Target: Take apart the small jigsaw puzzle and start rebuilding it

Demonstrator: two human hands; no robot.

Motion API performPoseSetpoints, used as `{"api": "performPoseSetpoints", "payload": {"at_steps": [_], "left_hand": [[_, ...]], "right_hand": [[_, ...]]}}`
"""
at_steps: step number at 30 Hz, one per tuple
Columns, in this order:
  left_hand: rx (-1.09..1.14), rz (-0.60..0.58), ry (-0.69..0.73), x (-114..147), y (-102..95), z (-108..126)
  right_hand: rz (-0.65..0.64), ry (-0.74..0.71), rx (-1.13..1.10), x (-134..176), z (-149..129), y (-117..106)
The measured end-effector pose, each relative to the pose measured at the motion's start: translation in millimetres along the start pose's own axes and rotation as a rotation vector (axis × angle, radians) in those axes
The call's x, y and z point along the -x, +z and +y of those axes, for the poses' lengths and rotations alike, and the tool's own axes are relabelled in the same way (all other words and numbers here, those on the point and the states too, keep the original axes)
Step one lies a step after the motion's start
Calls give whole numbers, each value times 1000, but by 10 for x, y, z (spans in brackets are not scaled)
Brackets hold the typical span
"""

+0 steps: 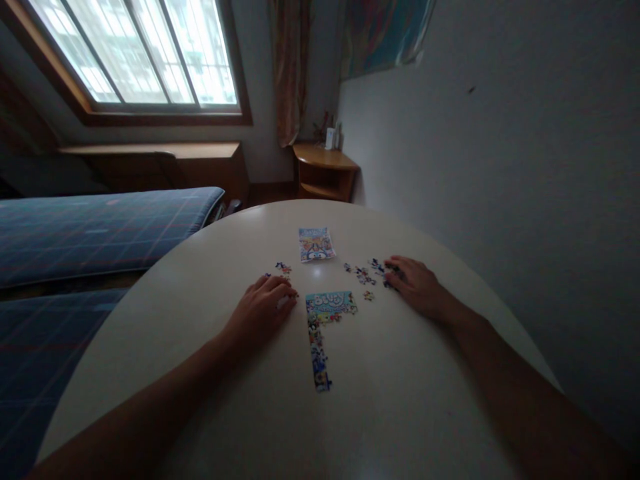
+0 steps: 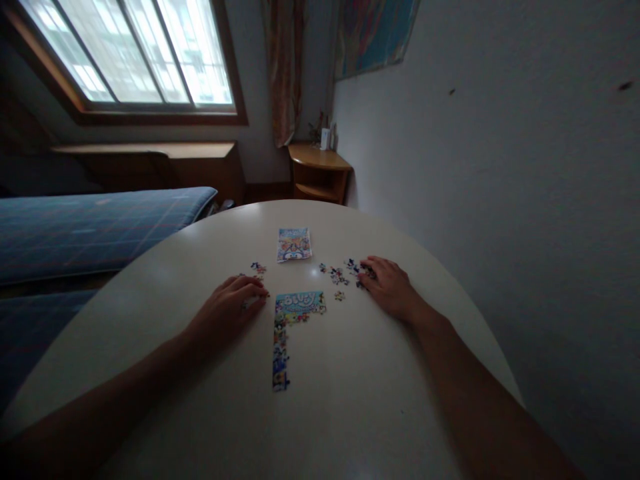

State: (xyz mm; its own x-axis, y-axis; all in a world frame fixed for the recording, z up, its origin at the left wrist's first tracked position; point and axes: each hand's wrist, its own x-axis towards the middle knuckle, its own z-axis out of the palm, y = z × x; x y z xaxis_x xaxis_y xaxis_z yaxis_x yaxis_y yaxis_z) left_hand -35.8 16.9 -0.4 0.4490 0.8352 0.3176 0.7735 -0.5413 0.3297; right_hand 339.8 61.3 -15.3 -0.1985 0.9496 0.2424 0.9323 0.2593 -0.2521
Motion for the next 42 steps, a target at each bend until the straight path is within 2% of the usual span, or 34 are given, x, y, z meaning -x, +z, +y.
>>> {"api": "performPoseSetpoints", "payload": {"at_steps": [14,19,24,28,33,37,39,42], "left_hand": [[146,14,2,-30,20,-15],[174,35,29,-33,16,-30],[365,73,-59,-10,-16,133],[574,46,-176,45,-35,371],[741,63,-194,78,9,528],[813,37,-193,76,33,522],[723,38,-159,81,40,492],[485,53,-19,102,66,433]], "right_hand": [[-4,3,-29,7,-43,-22],[63,-4,-59,-11,-148,-72],[106,-125,-98,17,-532,-201],[26,-197,-291,173,-1076,-295],[-136,-204,-570,394,-1621,-293],[-182,-111,-733,427,-1709,-247],[-186,-78,-733,403,-1661,-236],[-219,-50,-669,356,-1559,-242]]}}
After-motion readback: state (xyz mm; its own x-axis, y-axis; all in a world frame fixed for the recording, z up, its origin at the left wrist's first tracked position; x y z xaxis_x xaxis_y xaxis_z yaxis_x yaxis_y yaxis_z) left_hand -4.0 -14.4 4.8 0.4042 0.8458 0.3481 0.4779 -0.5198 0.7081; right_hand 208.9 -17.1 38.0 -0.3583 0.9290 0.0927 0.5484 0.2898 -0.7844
